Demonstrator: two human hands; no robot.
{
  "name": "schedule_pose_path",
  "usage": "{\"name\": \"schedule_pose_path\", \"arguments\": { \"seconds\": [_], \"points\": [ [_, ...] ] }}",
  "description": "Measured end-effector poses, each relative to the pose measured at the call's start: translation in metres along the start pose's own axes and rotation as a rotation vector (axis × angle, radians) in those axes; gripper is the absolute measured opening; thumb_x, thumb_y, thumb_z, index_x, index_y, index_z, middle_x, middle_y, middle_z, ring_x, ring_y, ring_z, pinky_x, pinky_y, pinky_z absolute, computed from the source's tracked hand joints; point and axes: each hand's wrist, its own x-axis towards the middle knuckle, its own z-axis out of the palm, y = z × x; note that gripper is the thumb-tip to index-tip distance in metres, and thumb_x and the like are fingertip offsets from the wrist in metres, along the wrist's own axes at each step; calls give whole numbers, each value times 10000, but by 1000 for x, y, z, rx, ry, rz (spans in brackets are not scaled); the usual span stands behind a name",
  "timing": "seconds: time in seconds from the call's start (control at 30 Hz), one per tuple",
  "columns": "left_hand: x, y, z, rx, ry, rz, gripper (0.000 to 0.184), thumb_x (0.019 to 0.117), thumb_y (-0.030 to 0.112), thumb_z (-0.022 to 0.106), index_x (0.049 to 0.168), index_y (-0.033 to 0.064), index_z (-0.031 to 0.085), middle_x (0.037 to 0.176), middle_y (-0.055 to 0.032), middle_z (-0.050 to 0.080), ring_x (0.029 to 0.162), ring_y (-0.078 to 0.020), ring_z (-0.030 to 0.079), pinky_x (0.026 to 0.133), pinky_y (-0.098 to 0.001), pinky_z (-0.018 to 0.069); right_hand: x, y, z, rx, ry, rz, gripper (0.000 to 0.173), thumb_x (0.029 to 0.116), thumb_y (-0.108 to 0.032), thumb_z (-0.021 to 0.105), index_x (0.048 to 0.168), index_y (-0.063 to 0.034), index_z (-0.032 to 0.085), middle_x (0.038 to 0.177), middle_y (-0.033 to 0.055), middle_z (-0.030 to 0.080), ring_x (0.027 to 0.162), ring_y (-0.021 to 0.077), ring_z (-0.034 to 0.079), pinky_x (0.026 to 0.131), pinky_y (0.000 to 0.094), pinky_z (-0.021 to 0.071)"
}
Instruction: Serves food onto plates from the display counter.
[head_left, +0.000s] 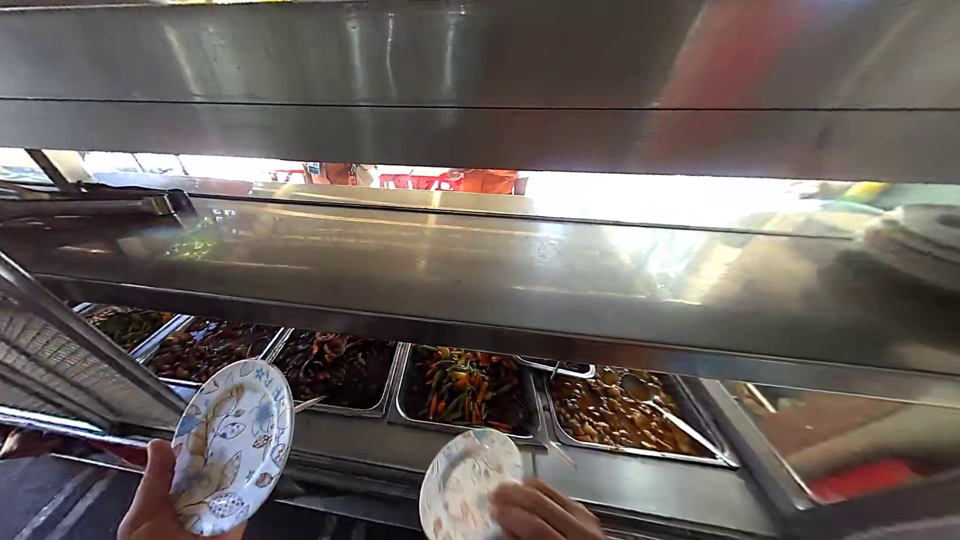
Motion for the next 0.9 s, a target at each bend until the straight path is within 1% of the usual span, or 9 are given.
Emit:
{"name": "schedule_pose_path", "arguments": {
  "seconds": [0.2, 0.33, 0.53, 0.6, 0.7, 0.77, 0.8, 0.87, 0.9],
  "points": [
    [29, -7, -8, -13, -2, -76, 590, 1093, 496, 212, 1173, 136, 672, 1095, -82, 758, 1031, -198, 735, 888, -443, 624, -31, 72, 125, 15, -14, 252, 182, 1040, -123, 586, 1079, -32, 738, 1185, 119, 727, 1133, 213, 698, 1003, 326, 570],
    [66, 15, -42, 22, 7, -82, 598, 1097, 483, 175, 1142, 157, 674, 1049, -51, 769, 991, -163, 743, 865, -413, 633, -29, 71, 145, -235, -91, 375, 218, 1042, -241, 590, 1015, -133, 778, 1139, 12, 767, 1012, 195, 721, 871, 373, 597],
    [116, 48, -82, 84, -58, -191, 552, 1102, 461, 208, 1103, 197, 692, 1006, -7, 778, 946, -112, 746, 847, -362, 638, 76, 45, 199, -251, 52, 391, 236, 1048, -275, 560, 993, -152, 754, 997, 2, 758, 930, 156, 717, 800, 349, 604],
    [130, 47, -90, 107, -50, -251, 570, 1105, 456, 174, 1116, 188, 677, 1001, -9, 779, 946, -122, 748, 848, -370, 640, 127, 32, 239, -31, -10, 493, 252, 1063, -270, 545, 1104, -109, 734, 968, 45, 750, 901, 180, 729, 807, 407, 617],
    [148, 44, -94, 341, 78, -291, 482, 1125, 363, 193, 1167, 124, 608, 966, -8, 765, 879, -103, 746, 772, -347, 649, 190, 23, 297, 287, -349, 830, 377, 1067, -310, 520, 1377, -119, 619, 950, 155, 731, 872, 328, 717, 820, 583, 566],
    [156, 45, -106, 734, 34, -227, 416, 1111, 238, 310, 1345, -44, 507, 1193, -90, 647, 1082, -80, 626, 959, -307, 533, 215, 22, 329, 375, -519, 1076, 329, 1032, -246, 553, 1278, -51, 652, 1027, 221, 721, 964, 384, 707, 885, 635, 529],
    [157, 46, -111, 950, -63, -173, 460, 1089, 216, 361, 1375, -130, 463, 1302, -190, 584, 1218, -133, 551, 1084, -321, 430, 219, 23, 344, 394, -530, 1154, 293, 1006, -205, 568, 1194, -5, 670, 983, 216, 716, 888, 362, 710, 842, 606, 542],
    [159, 43, -126, 1269, -280, 28, 490, 1070, 206, 438, 1353, -188, 508, 1322, -335, 596, 1364, -419, 486, 1231, -559, 197, 215, 30, 358, 398, -480, 1181, 288, 1016, -219, 561, 1121, 17, 689, 936, 194, 724, 803, 322, 721, 795, 554, 580],
    [162, 41, -135, 1355, -375, 171, 449, 1060, 180, 460, 1307, -181, 559, 1268, -323, 643, 1326, -493, 517, 1203, -686, 93, 213, 33, 354, 396, -470, 1185, 321, 1043, -260, 554, 1114, 21, 693, 930, 190, 721, 793, 314, 718, 794, 537, 584]
  ]
}}
